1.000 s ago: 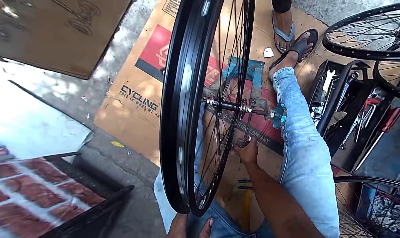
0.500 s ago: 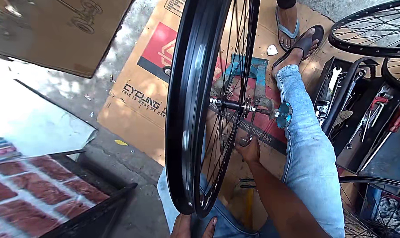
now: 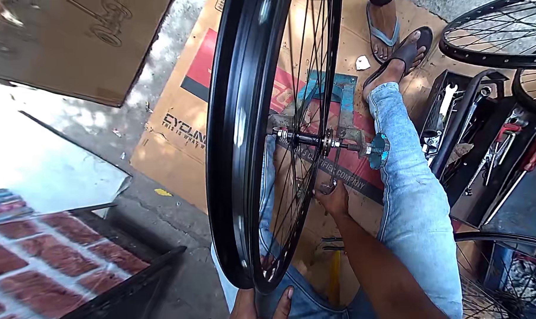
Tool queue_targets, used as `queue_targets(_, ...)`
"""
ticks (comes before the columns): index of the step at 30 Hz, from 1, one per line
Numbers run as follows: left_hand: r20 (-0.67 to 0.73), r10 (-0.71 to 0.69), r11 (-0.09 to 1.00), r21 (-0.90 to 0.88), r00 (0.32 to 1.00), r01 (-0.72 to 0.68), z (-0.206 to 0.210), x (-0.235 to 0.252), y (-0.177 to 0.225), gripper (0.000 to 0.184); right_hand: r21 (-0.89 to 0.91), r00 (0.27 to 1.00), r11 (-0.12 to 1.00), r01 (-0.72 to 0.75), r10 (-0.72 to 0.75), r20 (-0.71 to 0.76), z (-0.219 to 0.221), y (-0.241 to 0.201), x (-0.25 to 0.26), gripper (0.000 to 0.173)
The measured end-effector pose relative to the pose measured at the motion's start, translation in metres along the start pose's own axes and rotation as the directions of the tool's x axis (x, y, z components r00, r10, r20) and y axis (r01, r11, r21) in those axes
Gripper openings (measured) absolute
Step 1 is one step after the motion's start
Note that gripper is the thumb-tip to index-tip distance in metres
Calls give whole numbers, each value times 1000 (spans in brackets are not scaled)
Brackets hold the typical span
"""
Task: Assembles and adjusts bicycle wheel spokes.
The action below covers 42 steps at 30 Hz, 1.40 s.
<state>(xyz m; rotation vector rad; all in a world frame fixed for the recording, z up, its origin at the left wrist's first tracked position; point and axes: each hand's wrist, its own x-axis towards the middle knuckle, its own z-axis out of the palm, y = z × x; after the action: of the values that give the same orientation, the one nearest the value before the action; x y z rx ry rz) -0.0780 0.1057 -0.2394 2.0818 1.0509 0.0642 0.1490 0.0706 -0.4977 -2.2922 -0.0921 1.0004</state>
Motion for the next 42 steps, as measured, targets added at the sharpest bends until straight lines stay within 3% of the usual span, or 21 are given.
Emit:
queue_targets(7, -182, 75, 997, -11, 980, -79, 6, 3, 14, 72, 43, 1000, 999, 15, -16, 27, -4, -1, 1, 78)
queue_targets(12, -338, 113, 993, 16, 934, -115, 12, 9, 25, 49, 23, 999, 1000, 5, -6, 43, -5, -2, 2, 77)
queue_targets(16, -372, 104, 994, 64, 922, -86, 14, 15, 27, 39, 35, 999, 999, 1, -3, 50, -5, -1, 3, 77)
queue_targets(24, -367, 103, 994, 76, 924, -81, 18, 14, 26, 46, 39, 999, 999, 12, -14, 47, -4, 0, 4, 77)
queue_targets(29, -326, 92, 991, -58, 941, -117, 17, 15, 21, 63, 138, 995, 990, 10, -23, 94, -3, 7, 5, 72)
queue_targets(32, -283, -50, 877, -472, 958, -94, 13, 20, 7, 65, 236, 997, 972, 2, -19, 69, 4, 15, 2, 69)
queue_targets(35, -239, -420, 635, -766, 876, 96, 6, 49, -5, 48, 226, 998, 974, 18, -32, 56, 5, 16, 3, 68)
queue_targets(38, -36, -613, 433, -851, 789, 298, 12, 96, -24, 41, 188, 997, 982, 15, -30, 75, 2, 16, 2, 69)
queue_targets(40, 150, -734, 294, -809, 663, 508, 29, 131, -20, 47, 189, 996, 982, 7, -23, 84, 0, 15, 3, 69)
queue_targets(42, 219, -797, 278, -694, 562, 664, 57, 151, -33, 51, 205, 996, 979, -9, -10, 91, 0, 15, 2, 68)
